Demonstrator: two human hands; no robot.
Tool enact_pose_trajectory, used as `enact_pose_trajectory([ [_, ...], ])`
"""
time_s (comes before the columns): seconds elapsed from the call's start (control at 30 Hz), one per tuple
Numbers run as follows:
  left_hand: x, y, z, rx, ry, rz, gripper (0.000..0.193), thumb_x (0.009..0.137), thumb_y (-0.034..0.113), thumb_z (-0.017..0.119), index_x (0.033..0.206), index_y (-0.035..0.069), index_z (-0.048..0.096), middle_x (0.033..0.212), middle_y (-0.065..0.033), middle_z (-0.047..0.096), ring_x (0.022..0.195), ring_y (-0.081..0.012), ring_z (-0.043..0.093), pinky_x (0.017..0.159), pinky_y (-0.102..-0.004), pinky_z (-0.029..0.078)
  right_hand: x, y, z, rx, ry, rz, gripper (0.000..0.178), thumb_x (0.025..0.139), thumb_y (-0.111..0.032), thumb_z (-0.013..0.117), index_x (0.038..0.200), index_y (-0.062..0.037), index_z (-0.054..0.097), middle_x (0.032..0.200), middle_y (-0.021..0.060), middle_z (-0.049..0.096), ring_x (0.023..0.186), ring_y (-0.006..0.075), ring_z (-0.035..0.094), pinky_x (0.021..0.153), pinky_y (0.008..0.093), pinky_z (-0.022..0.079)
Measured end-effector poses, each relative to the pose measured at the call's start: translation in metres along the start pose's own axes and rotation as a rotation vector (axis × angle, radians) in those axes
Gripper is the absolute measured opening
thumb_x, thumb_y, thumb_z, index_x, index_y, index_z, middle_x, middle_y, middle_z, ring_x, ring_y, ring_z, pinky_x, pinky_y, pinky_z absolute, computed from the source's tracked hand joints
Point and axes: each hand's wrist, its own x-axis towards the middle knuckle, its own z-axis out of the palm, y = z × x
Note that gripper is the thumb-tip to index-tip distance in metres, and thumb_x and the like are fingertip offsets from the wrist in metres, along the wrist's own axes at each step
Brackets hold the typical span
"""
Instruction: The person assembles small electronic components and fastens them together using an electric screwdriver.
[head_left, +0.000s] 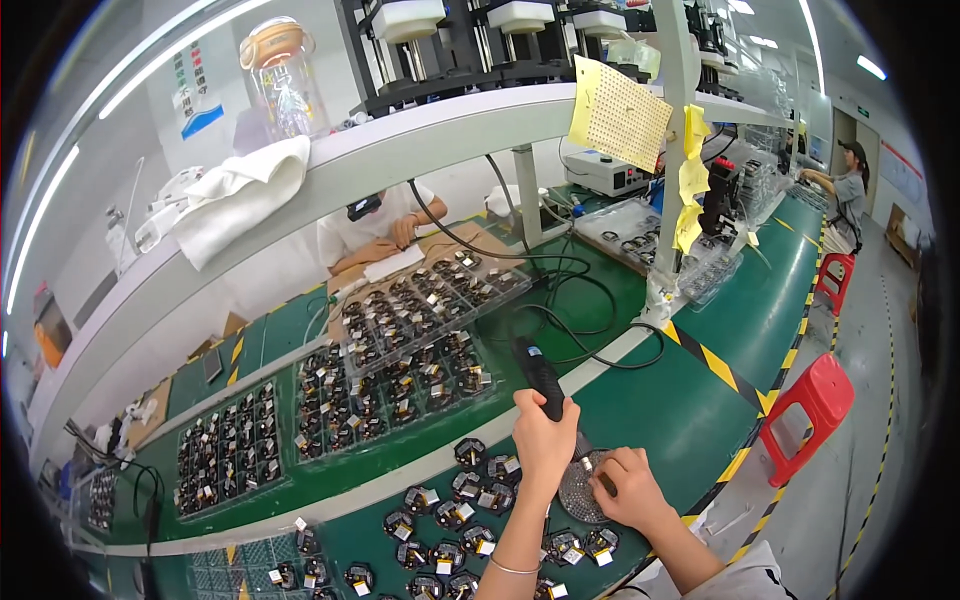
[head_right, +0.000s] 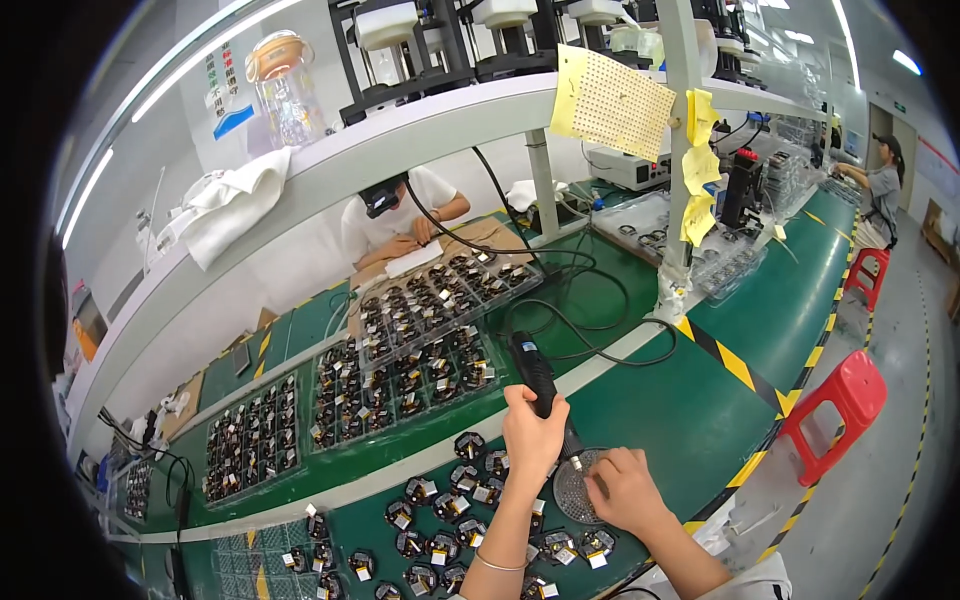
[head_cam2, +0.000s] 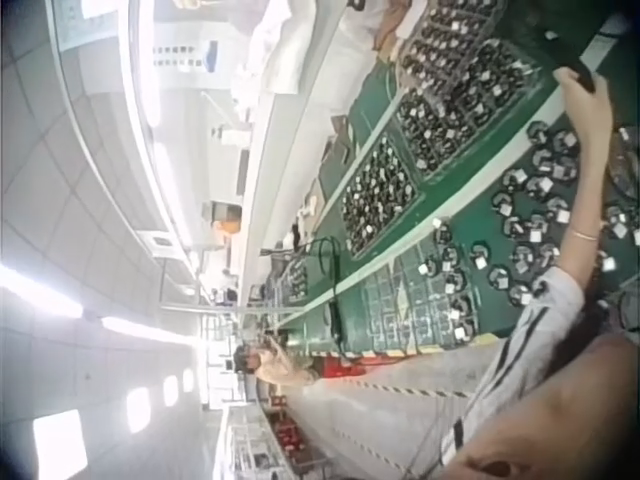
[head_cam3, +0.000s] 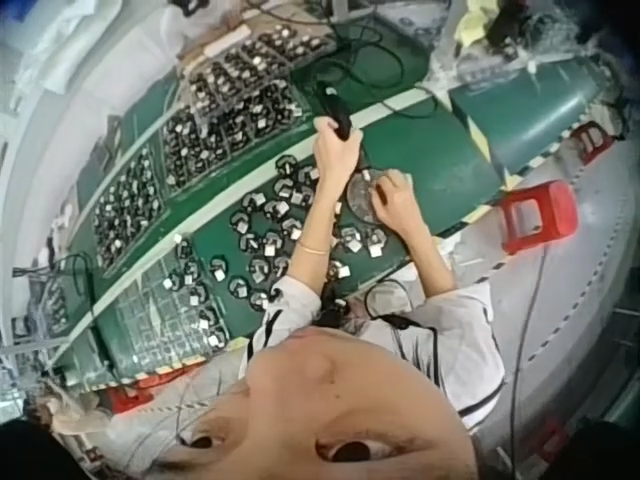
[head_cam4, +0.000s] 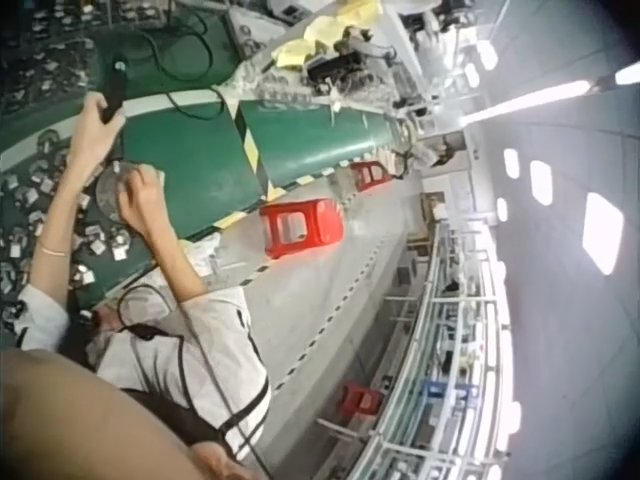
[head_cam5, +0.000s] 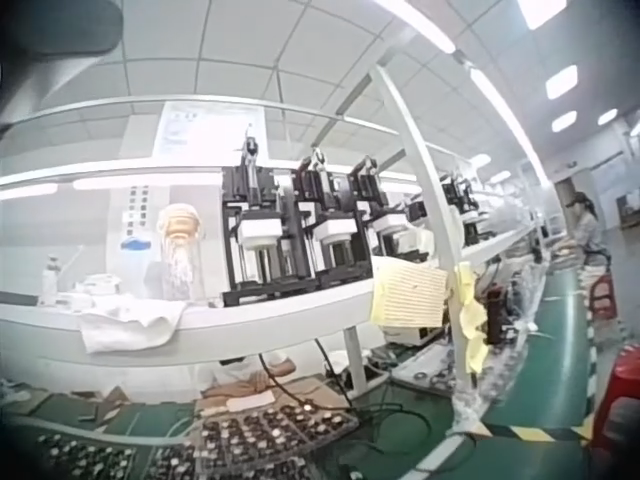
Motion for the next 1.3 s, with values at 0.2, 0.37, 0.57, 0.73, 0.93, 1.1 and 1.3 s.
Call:
enact_pose_trajectory([
  [0.2, -0.004, -0.003, 0.001, 0.042, 0.101, 0.062, 0.036, 0.082, 0.019, 0.067, 0.092, 0.004, 0.037, 0.06, -0.0126, 0.055, 0.053, -0.0272, 0.056, 0.053, -0.0401, 0.042, 0.004, -0.016, -0.007, 0.093, 0.055, 0.019, 0.019, 0.072, -0.012, 0.071, 0.085, -0.0052, 0.06, 0.086, 0.0076, 0.059, 0.082, 0.0279, 0.056, 0.077, 0.038, 0.042],
  [0.37, -0.013, 0.015, 0.005, 0.022, 0.07, 0.041, 0.035, 0.082, 0.022, 0.066, 0.095, 0.003, 0.04, 0.069, -0.0242, 0.058, 0.066, -0.046, 0.059, 0.063, -0.0521, 0.045, -0.006, -0.003, 0.004, 0.049, 0.035, 0.129, 0.011, 0.077, -0.008, 0.067, 0.082, -0.0028, 0.059, 0.079, 0.0117, 0.059, 0.075, 0.0318, 0.055, 0.07, 0.0395, 0.044],
  [0.57, -0.004, 0.013, -0.002, -0.005, 0.128, 0.049, 0.033, 0.081, 0.017, 0.066, 0.095, 0.004, 0.039, 0.069, -0.0205, 0.057, 0.063, -0.0404, 0.059, 0.06, -0.046, 0.045, 0.004, -0.005, 0.008, 0.161, 0.129, 0.115, 0.009, 0.073, -0.002, 0.064, 0.069, -0.0034, 0.056, 0.066, 0.0102, 0.056, 0.061, 0.0292, 0.053, 0.062, 0.0374, 0.042],
  [0.73, 0.001, 0.01, -0.004, -0.084, 0.106, -0.011, 0.03, 0.084, 0.015, 0.065, 0.093, 0.003, 0.039, 0.066, -0.006, 0.049, 0.055, -0.0141, 0.045, 0.054, -0.0327, 0.039, -0.005, 0.005, 0.003, 0.203, -0.016, 0.041, 0.01, 0.07, -0.002, 0.064, 0.064, -0.004, 0.057, 0.064, 0.0075, 0.053, 0.06, 0.026, 0.053, 0.064, 0.0357, 0.042],
  [0.93, 0.001, 0.011, -0.005, -0.124, 0.083, -0.076, 0.029, 0.084, 0.014, 0.065, 0.092, 0.005, 0.039, 0.063, -0.0033, 0.048, 0.053, -0.0096, 0.041, 0.05, -0.0285, 0.035, -0.005, -0.001, -0.001, 0.155, 0.052, 0.127, 0.017, 0.073, -0.007, 0.07, 0.087, -0.0056, 0.06, 0.083, 0.0073, 0.059, 0.077, 0.0246, 0.056, 0.071, 0.0366, 0.04],
  [1.1, -0.002, 0.01, 0.001, -0.205, 0.081, -0.073, 0.028, 0.086, 0.014, 0.064, 0.091, 0.005, 0.038, 0.064, -0.0022, 0.049, 0.054, -0.0082, 0.041, 0.05, -0.0276, 0.035, 0.005, -0.008, 0.0, 0.088, 0.091, 0.085, 0.032, 0.072, -0.013, 0.077, 0.098, -0.0051, 0.059, 0.092, 0.0092, 0.061, 0.078, 0.0231, 0.056, 0.071, 0.0357, 0.04],
  [1.3, -0.007, 0.02, 0.005, -0.224, 0.039, -0.099, 0.027, 0.089, 0.016, 0.062, 0.091, 0.005, 0.037, 0.064, -0.0014, 0.049, 0.054, -0.0074, 0.041, 0.05, -0.0262, 0.035, 0.012, -0.009, 0.008, 0.215, 0.284, 0.15, 0.018, 0.073, -0.003, 0.076, 0.085, -0.0002, 0.064, 0.073, 0.0085, 0.061, 0.059, 0.0211, 0.055, 0.057, 0.0311, 0.04],
])
